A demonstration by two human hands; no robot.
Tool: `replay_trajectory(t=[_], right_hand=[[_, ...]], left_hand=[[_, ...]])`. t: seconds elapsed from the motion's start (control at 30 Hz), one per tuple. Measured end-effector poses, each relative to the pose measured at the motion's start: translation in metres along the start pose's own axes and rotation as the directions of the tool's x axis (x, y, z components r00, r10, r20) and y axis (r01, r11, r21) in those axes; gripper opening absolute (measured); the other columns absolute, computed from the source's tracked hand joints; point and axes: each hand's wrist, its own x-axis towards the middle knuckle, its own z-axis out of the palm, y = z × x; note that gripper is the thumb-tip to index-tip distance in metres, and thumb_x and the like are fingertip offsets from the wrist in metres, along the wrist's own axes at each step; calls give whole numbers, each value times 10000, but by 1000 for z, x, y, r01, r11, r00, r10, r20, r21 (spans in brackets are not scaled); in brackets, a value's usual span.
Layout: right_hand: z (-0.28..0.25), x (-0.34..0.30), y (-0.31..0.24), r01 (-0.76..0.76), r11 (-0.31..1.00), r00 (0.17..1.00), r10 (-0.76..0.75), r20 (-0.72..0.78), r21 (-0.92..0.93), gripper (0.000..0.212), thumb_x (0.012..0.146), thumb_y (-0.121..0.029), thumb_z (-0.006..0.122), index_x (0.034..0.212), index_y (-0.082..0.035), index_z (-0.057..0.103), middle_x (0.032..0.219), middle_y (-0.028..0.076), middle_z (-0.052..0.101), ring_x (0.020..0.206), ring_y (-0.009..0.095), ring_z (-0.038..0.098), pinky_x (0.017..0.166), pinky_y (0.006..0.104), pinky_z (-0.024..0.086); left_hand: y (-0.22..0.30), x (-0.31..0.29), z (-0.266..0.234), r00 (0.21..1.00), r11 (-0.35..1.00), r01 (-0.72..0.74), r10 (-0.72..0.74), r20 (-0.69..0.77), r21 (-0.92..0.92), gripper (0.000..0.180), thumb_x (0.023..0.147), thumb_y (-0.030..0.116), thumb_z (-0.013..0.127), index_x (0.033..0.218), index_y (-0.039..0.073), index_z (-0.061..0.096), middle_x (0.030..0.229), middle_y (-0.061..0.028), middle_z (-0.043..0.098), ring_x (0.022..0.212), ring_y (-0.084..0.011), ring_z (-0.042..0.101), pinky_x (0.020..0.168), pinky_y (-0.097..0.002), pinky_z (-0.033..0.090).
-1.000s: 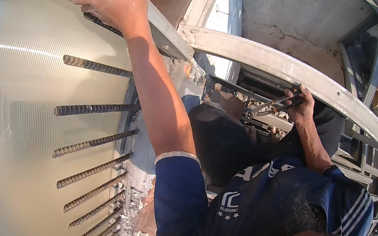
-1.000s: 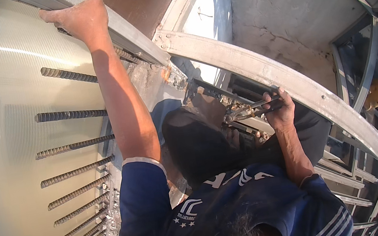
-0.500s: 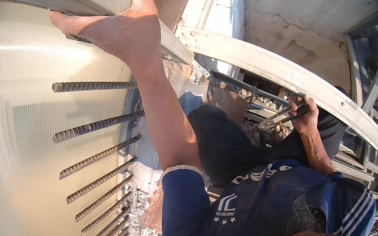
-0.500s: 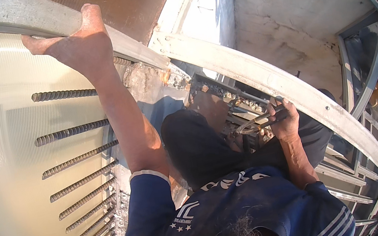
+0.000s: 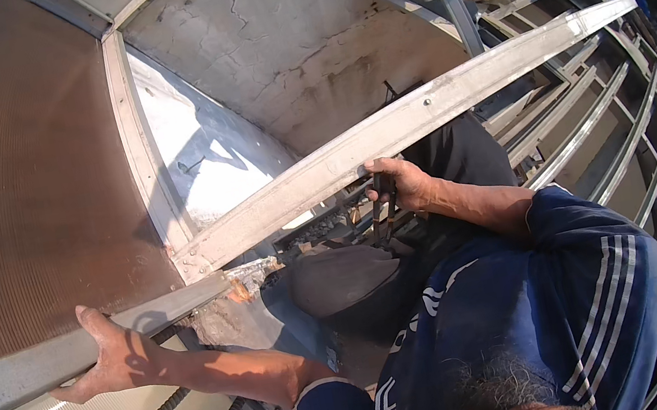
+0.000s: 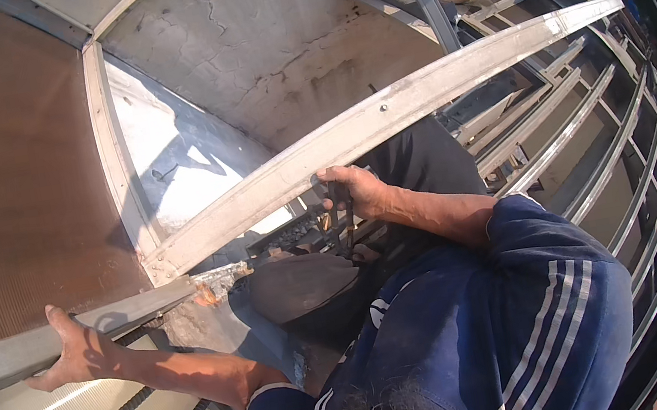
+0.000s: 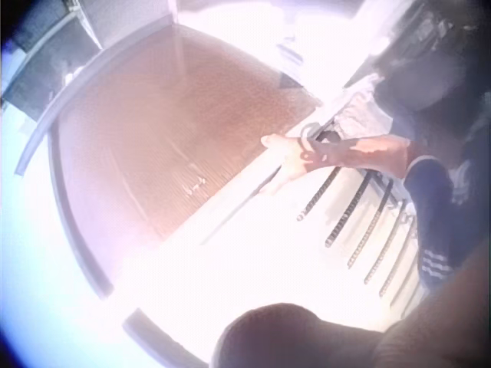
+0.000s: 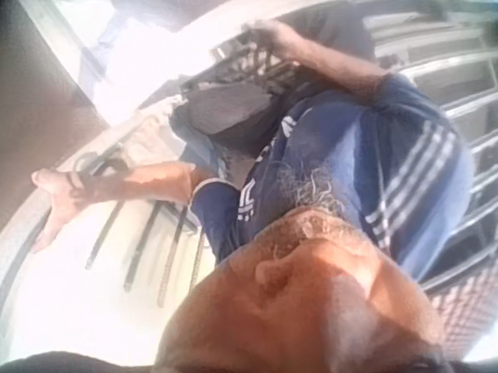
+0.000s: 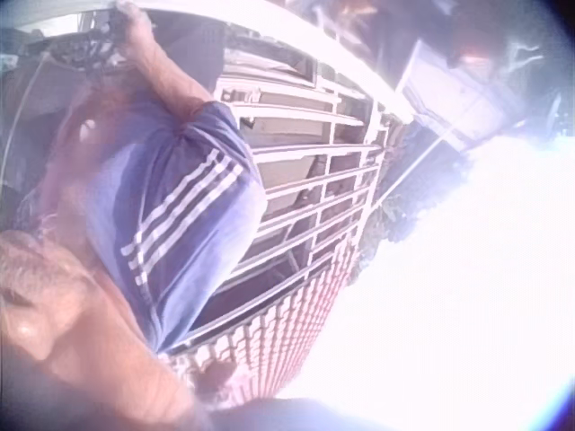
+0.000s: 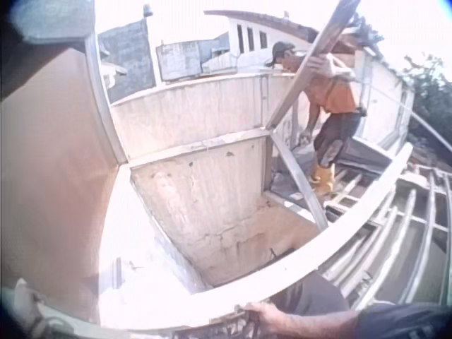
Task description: The person uses pincers to twist and cut wire, securing a metal frame to vertical structural bars and a horizontal panel.
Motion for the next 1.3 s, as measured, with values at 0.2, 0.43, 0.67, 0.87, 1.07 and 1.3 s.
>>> replay_trajectory(t=[0.2,0.43,0.67,0.87,1.07,1.3], right_hand=[[-7,-3,-1,-15,1000,999,16,-44,16,361,888,-378,751,1008,-45,678,803,45,617,656,151,637,549,284,399],[-14,12,22,83,989,994,-90,-55,-125,573,825,-346,867,1132,44,580,809,90,662,606,160,633,512,275,412],[-38,-11,34,-194,789,974,227,-17,-583,313,878,-265,797,1047,-12,723,889,76,714,767,149,649,644,319,511],[-58,-47,19,-90,716,996,60,-67,-693,323,918,-271,745,1111,-13,724,944,92,728,876,180,657,768,337,519],[-49,-105,-13,88,834,976,-183,-122,-545,316,983,-329,688,1079,-28,669,802,21,621,717,108,585,674,286,485],[-12,-143,-17,260,717,958,-275,80,-647,336,975,-344,696,1060,-20,679,867,75,666,852,199,651,780,373,514]], left_hand=[[-6,9,1,998,999,-20,22,62,-24,1170,746,299,893,1567,-38,129,1400,-294,464,1205,-404,590,1010,-456,563],[21,-1,-12,997,998,51,-53,64,38,1180,750,278,907,1570,-36,119,1382,-291,497,1184,-387,609,1004,-449,568],[3,6,-5,998,996,-38,34,48,76,1228,724,358,924,1572,-34,128,1382,-304,492,1177,-409,605,1023,-451,549],[36,-12,-10,995,954,-98,103,-2,282,1237,724,356,912,1576,-72,123,1485,-358,361,1310,-441,460,1108,-513,414],[18,-9,-16,958,938,-221,260,-121,267,1232,679,288,924,1585,-75,172,1582,-407,243,1455,-495,323,1211,-574,271],[-10,3,1,929,932,-348,357,-99,101,1236,665,238,941,1580,-76,171,1558,-403,273,1450,-487,324,1196,-573,308]])
